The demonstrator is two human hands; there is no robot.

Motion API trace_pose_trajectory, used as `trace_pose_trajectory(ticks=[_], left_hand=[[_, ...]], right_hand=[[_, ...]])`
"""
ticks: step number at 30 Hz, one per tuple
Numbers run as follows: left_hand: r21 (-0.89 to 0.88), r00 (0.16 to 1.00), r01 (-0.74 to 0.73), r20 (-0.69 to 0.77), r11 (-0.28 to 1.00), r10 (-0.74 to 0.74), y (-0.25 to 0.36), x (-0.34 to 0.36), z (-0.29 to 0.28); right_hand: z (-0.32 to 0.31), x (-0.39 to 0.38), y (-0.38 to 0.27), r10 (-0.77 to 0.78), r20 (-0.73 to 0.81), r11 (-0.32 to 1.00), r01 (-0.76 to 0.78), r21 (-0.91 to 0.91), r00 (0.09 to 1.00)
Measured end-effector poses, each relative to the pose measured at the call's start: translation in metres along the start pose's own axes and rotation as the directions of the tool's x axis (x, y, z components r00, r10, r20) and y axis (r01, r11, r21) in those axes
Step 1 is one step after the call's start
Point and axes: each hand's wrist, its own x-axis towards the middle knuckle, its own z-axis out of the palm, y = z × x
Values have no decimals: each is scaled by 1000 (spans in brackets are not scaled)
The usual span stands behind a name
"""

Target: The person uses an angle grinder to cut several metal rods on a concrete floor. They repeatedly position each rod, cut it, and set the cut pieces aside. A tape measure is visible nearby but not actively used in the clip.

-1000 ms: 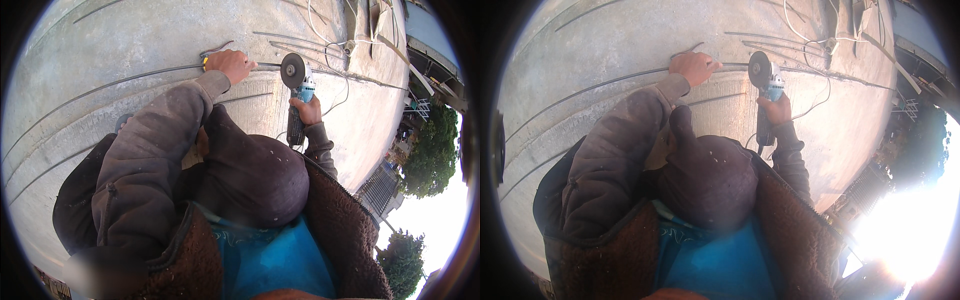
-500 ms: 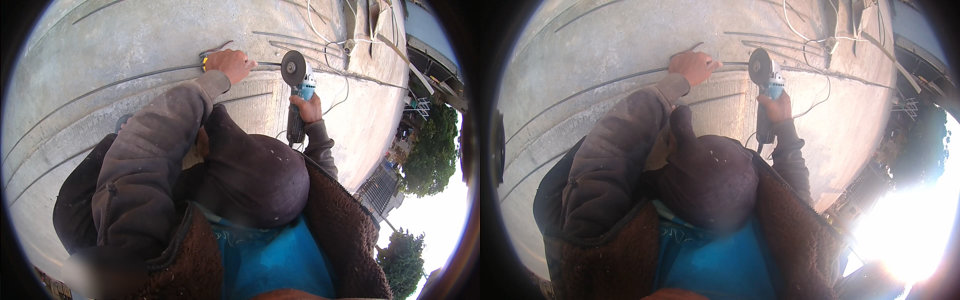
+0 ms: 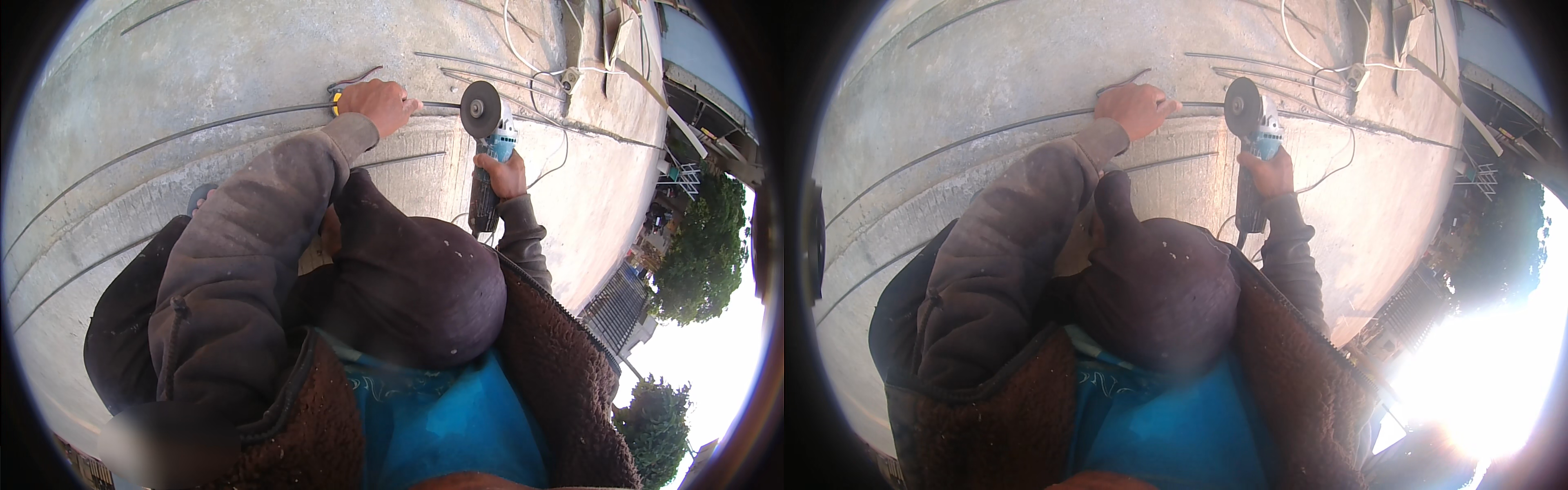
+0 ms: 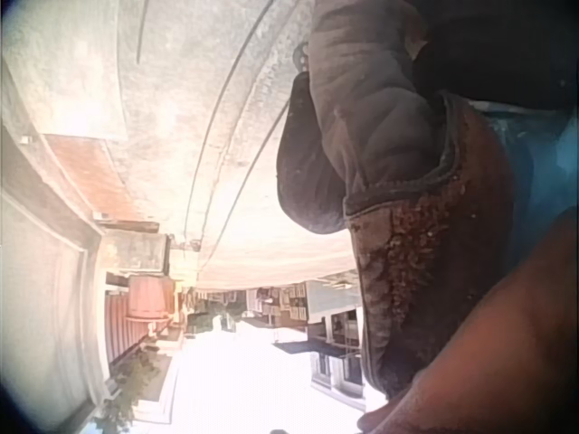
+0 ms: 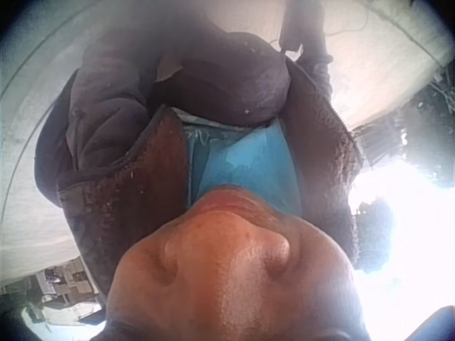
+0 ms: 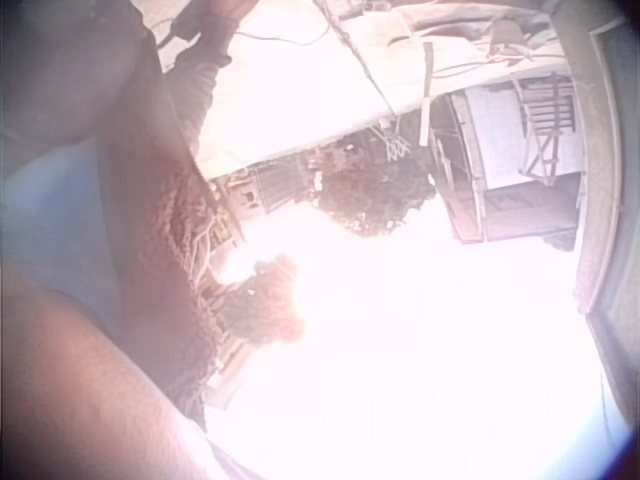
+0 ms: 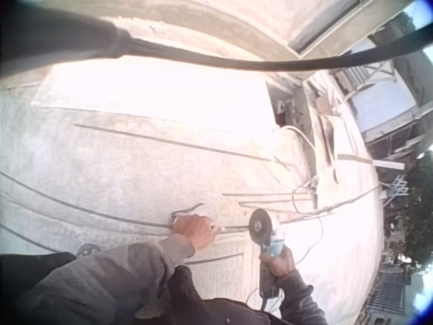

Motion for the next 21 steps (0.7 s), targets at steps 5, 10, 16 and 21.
trace_pose_trajectory(ticks=[5,10,16,21], left_hand=[[24,998,15,66,1000,-16,5,-2,-9],[11,1000,1,17,1000,-1,1,0,-3],[24,1000,3,23,1000,-4,2,2,-3],[36,998,21,64,999,-23,5,2,-9]], right_hand=[[-1,-5,3,1,-3,1000,-1,-28,1000],[-1,-9,2,-24,-15,998,23,-66,1000],[-3,-4,13,-10,8,998,11,-66,1000],[-2,-8,9,-21,17,999,22,-29,1000]])
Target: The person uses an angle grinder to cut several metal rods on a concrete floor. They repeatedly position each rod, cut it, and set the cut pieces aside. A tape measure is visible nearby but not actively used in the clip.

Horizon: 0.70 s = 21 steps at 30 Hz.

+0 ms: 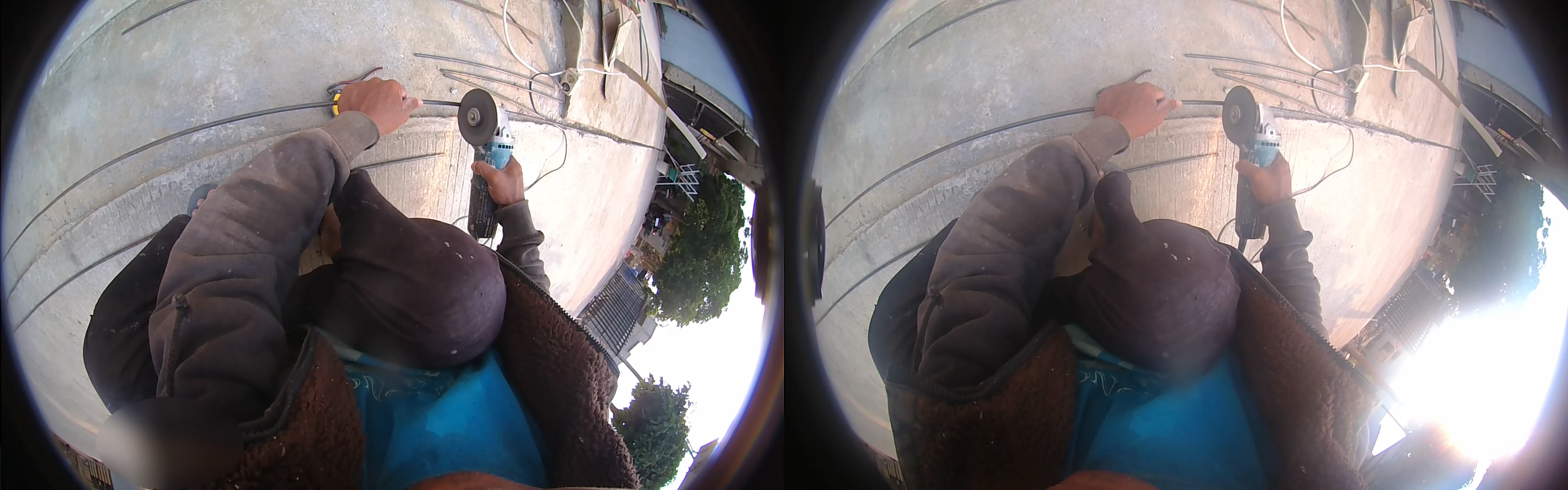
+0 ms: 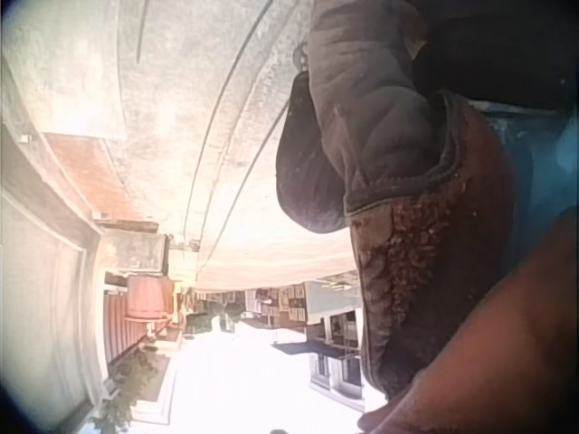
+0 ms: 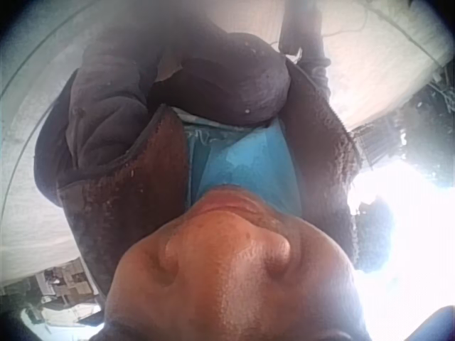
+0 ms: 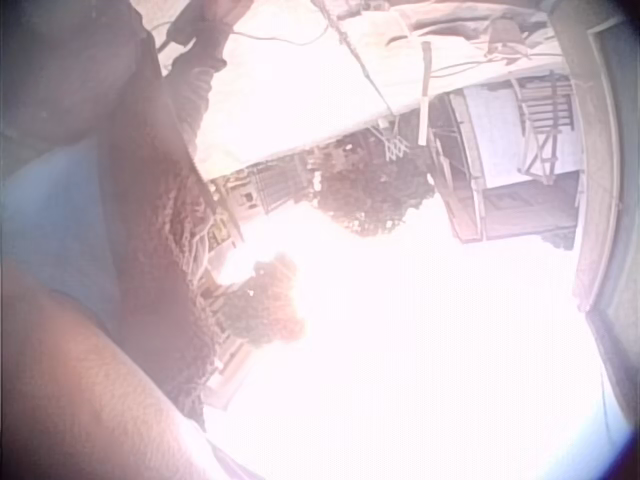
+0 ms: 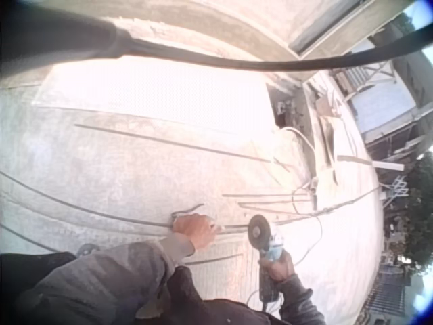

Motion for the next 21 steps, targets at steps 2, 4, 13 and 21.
trace_pose_trajectory(ticks=[2,4,13,21], left_hand=[[9,1000,-3,-12,1000,3,0,-1,0],[-20,997,-22,-71,1000,21,-3,-1,6],[-66,996,-44,-82,997,38,-6,-1,13],[-56,996,-34,-84,998,30,-8,3,15]], right_hand=[[0,3,3,-26,3,1000,27,-10,1000],[1,4,2,-2,-10,1000,3,14,1000],[1,11,-9,18,-21,999,-17,32,1000],[1,9,-6,39,-17,999,-39,11,999]])
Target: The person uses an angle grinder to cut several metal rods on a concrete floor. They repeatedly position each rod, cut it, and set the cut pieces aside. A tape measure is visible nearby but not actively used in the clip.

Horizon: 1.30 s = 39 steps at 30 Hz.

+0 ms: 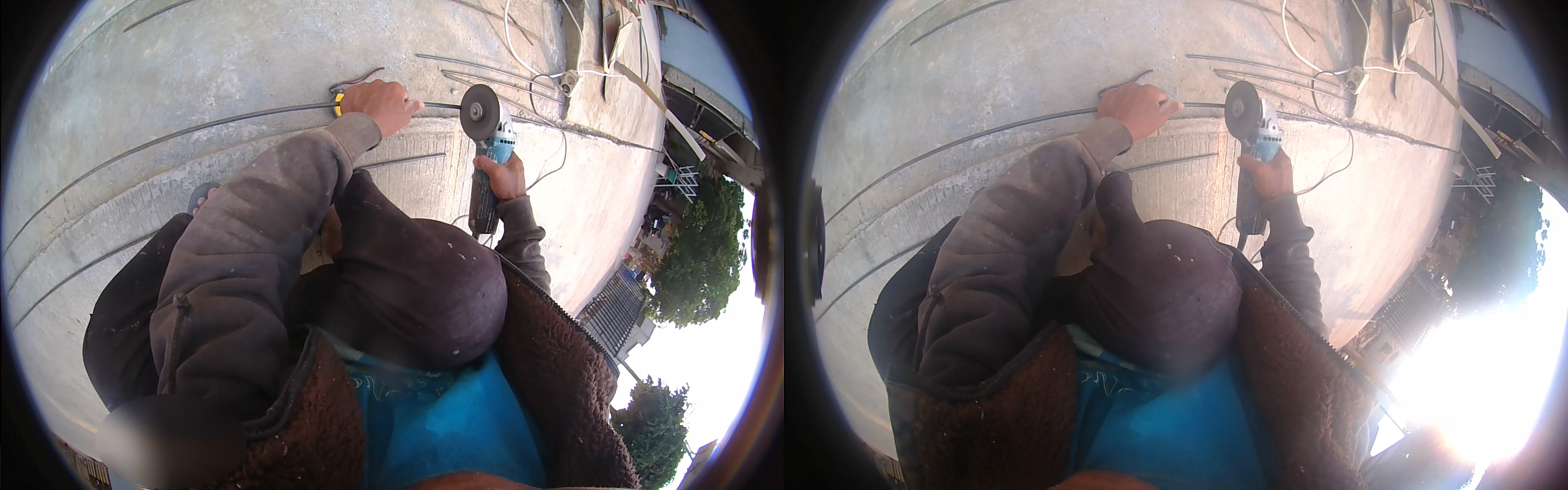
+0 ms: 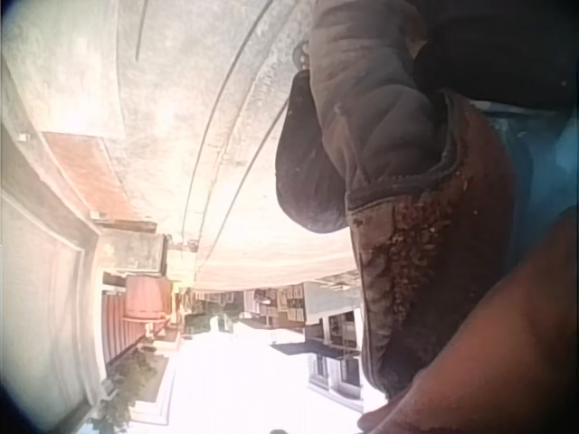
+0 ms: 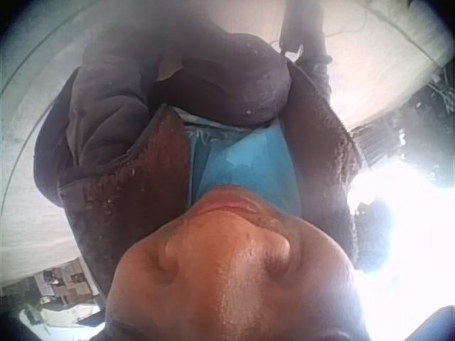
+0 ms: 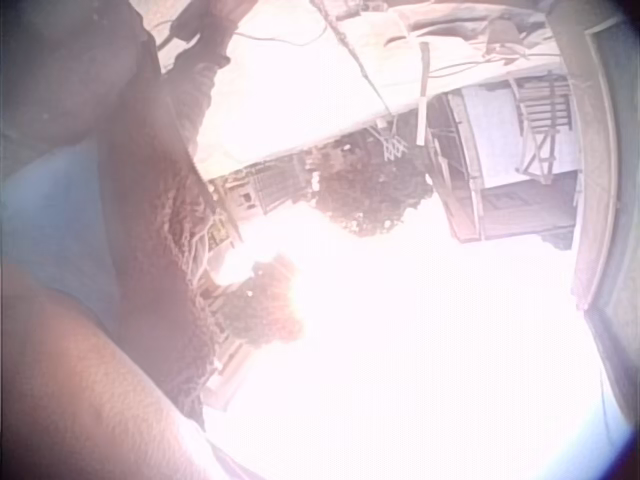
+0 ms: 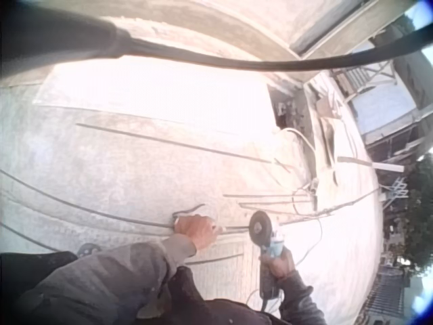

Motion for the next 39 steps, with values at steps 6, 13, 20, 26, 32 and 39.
trace_pose_trajectory(ticks=[6,13,20,26,32,39], left_hand=[[19,999,16,30,1000,-16,2,0,-2],[53,996,30,80,998,-34,6,2,-12],[21,1000,13,8,1000,-13,0,2,-3],[12,1000,1,3,1000,-2,-2,3,2],[-7,1000,8,21,1000,-8,-3,2,0],[-7,999,20,35,1000,-20,-5,5,2]], right_hand=[[0,-1,14,-14,9,999,14,-39,1000],[0,-8,3,-47,2,996,47,-78,999],[3,-10,-14,-35,-7,998,34,-49,999],[2,9,7,-18,33,998,17,53,999],[-1,18,10,25,77,996,-31,80,997],[-3,13,14,30,99,996,-38,78,995]])
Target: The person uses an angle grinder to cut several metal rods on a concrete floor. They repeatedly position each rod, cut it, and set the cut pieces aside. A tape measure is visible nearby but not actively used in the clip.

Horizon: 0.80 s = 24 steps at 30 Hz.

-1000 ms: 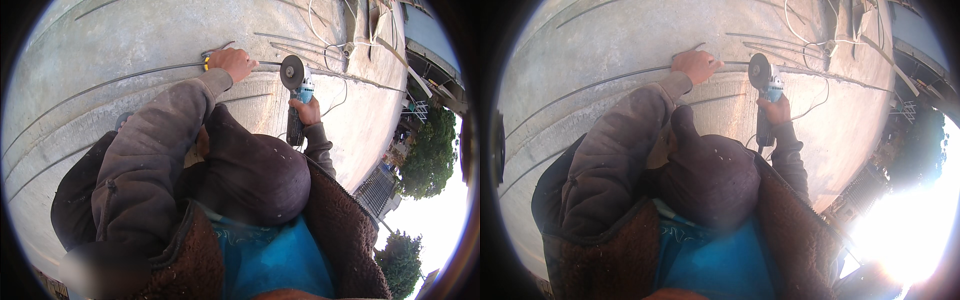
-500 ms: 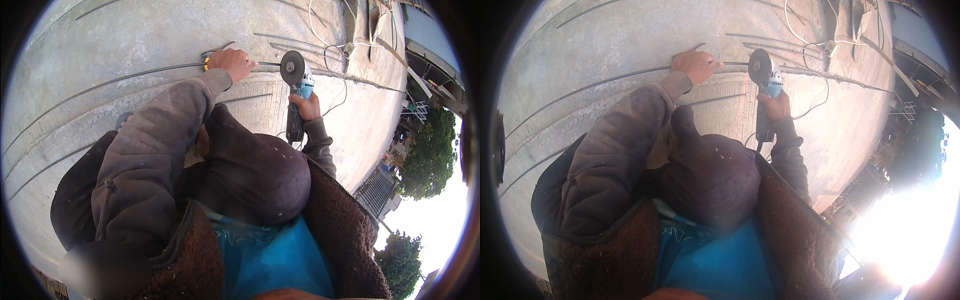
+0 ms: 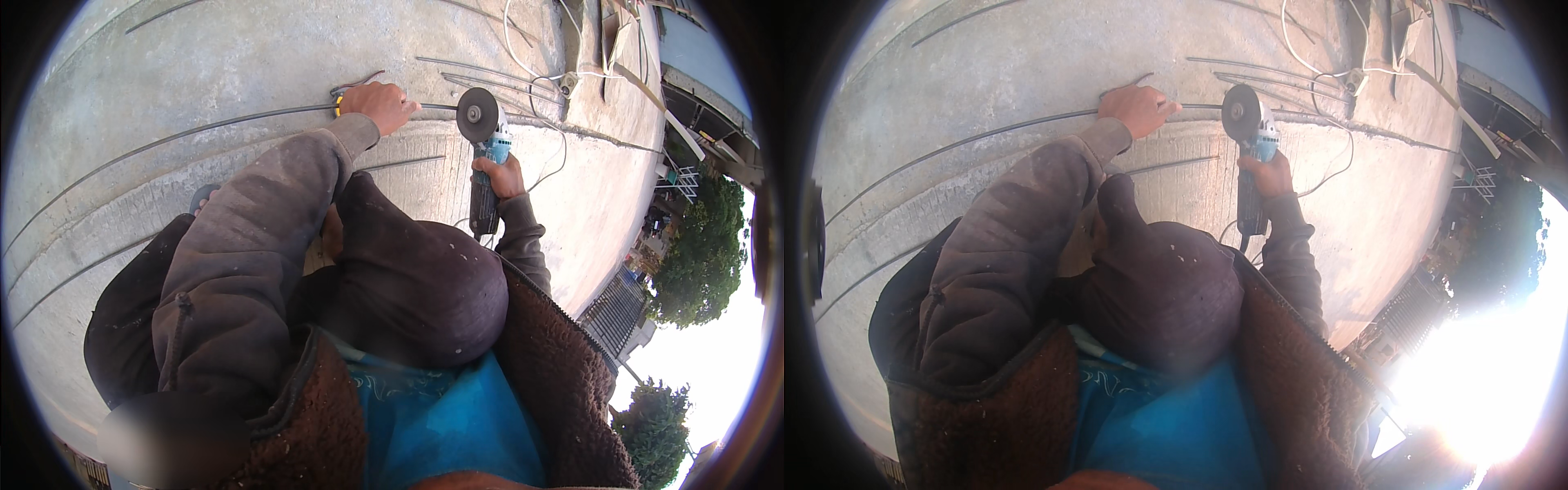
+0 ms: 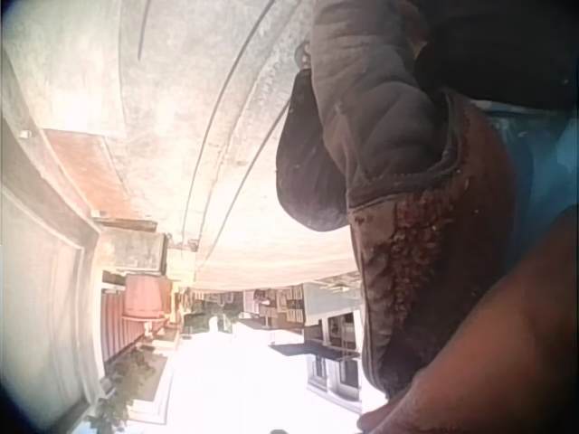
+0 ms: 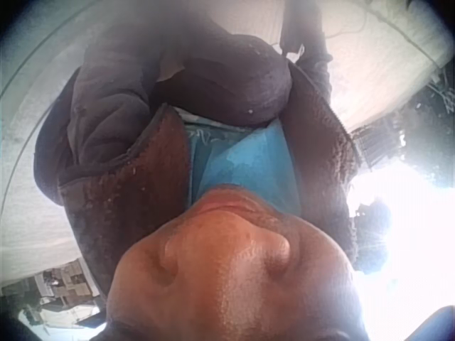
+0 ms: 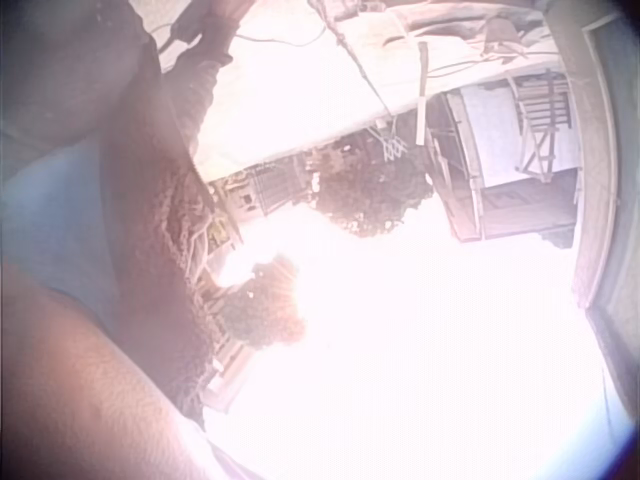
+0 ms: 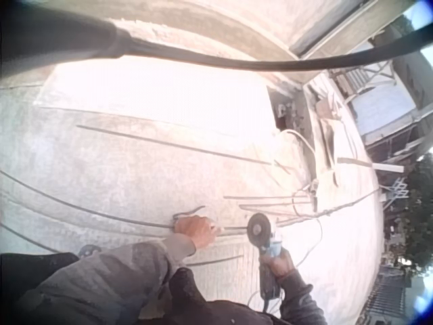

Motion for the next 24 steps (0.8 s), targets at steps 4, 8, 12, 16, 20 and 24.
trace_pose_trajectory(ticks=[4,8,12,16,20,24], left_hand=[[-4,1000,-12,-12,1000,12,-1,0,0],[7,1000,13,16,1000,-14,0,0,0],[-3,1000,1,-4,1000,-1,-4,1,3],[-2,1000,8,15,1000,-8,-1,1,1],[1,999,15,30,1000,-15,-3,3,2],[20,999,18,42,1000,-19,-4,2,0]], right_hand=[[-1,-1,1,9,20,1000,-10,25,1000],[0,3,1,-5,11,1000,5,6,1000],[-1,7,-4,-8,35,1000,8,21,999],[-3,10,-1,-1,38,1000,0,6,999],[-2,7,0,4,45,1000,-5,25,999],[2,1,-9,25,81,998,-30,61,996]])
